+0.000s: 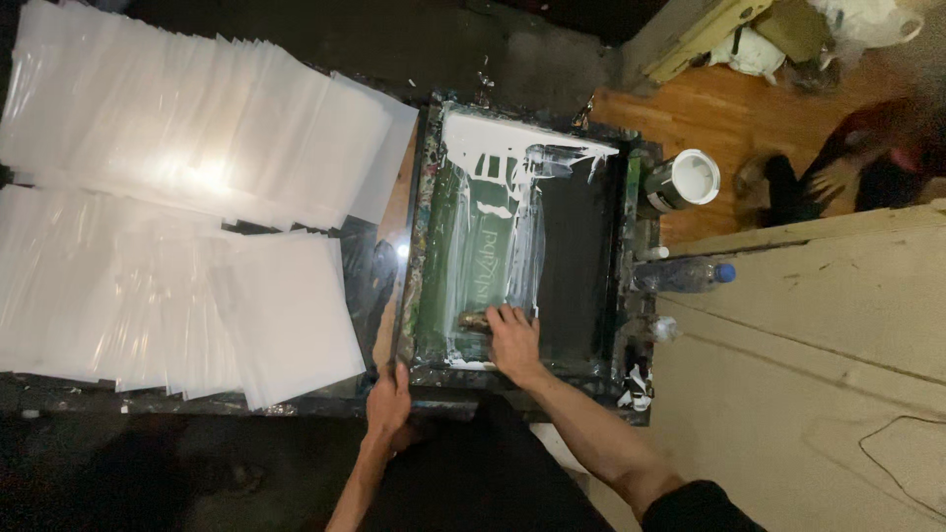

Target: The person performs screen printing by placing a sheet of paper under a screen, applying white ink with a squeegee, and pulling the ink across the screen. They then lift the screen to reveal the printed paper and place it on a stack.

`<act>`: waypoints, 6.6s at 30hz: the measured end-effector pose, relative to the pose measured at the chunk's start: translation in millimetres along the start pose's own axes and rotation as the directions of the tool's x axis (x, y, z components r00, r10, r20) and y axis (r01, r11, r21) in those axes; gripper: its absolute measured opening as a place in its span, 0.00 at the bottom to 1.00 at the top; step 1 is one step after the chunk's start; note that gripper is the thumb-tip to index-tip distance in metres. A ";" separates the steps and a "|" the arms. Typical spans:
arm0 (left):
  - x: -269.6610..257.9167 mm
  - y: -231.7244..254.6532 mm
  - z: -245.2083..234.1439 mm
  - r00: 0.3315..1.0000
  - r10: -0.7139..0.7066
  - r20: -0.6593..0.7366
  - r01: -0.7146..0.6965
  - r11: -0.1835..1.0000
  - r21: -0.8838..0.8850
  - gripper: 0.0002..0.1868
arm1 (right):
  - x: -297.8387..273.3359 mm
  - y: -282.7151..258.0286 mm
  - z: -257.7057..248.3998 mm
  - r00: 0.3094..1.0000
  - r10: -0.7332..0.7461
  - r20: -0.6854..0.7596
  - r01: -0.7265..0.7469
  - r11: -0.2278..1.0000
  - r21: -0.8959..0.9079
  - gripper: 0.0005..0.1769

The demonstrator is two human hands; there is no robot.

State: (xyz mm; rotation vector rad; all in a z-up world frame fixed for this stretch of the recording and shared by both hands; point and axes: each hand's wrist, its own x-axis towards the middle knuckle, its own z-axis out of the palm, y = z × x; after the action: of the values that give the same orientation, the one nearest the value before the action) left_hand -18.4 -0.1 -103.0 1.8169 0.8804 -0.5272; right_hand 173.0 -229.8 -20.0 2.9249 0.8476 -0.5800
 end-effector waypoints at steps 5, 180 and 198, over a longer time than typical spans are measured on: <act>-30.9 36.4 -18.9 0.999 -0.046 0.022 0.048 0.993 -0.106 0.40 | 127.8 45.0 -31.1 0.975 0.047 -0.219 -0.061 0.996 -0.058 0.24; 135.0 144.5 73.4 0.785 0.369 -0.497 -0.104 0.870 0.482 0.24 | -12.6 50.1 -409.1 0.210 0.162 -0.964 0.188 0.961 0.202 0.26; -12.2 -22.5 -252.1 0.473 0.059 -0.879 -0.080 0.996 0.024 0.55 | 6.6 81.9 -445.2 0.308 -0.052 -0.950 0.204 0.979 0.012 0.18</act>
State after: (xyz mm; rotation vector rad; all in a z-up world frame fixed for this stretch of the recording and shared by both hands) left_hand -53.2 232.1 -7.6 2.0750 1.4672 0.6005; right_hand 373.1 -233.0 386.1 3.1174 1.0846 1.3944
